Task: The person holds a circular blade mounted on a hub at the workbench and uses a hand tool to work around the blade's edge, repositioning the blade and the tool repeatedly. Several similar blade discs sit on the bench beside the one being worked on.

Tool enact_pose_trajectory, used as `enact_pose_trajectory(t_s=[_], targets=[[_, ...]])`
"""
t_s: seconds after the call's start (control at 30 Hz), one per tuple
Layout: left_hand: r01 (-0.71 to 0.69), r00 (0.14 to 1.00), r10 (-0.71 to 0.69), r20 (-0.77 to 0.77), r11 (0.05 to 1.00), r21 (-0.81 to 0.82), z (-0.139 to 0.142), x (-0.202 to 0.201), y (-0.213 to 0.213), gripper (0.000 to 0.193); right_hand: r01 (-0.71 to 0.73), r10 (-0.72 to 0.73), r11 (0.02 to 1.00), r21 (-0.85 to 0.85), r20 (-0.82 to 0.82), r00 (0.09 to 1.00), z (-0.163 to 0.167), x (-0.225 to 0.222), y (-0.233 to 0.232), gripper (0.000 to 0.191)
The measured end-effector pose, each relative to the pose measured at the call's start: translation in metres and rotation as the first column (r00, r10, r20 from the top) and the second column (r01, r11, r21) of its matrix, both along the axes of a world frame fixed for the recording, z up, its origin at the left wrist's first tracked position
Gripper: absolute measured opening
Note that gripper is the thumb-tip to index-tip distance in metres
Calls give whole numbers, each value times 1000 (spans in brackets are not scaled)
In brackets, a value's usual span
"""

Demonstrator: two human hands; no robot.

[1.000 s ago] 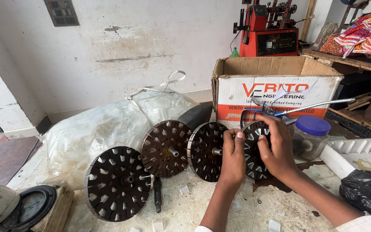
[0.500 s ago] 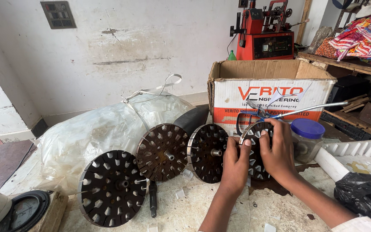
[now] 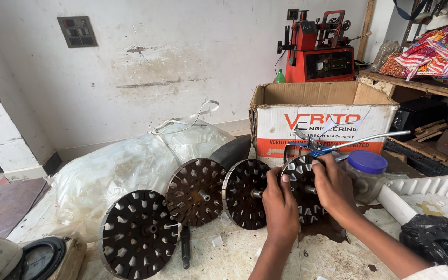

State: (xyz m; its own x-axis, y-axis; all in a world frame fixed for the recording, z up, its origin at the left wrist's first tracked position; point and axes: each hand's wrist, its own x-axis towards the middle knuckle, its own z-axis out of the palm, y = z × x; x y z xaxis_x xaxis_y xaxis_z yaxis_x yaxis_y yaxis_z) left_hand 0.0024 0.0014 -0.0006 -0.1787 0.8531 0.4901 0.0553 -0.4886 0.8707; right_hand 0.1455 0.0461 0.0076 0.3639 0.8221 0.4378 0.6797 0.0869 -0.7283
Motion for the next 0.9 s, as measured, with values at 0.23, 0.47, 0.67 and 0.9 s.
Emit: enact_pose_trajectory(t_s=[0.23,0.47,0.67,0.9], targets=[[25,1000,-25,-9,998,56,-1,0,2,28,-506,542,839,199,-229,809,18,8,2,27],[-2,999,5,-33,997,76,1,0,3,30,-510,533,846,155,-241,811,24,15,9,30],[23,998,-26,-60,999,-41,2,0,2,32,-300,296,948,105,54,954,21,9,7,29],[53,998,-52,19,998,-22,6,-1,0,33,-320,334,922,220,-31,942,23,4,6,27]])
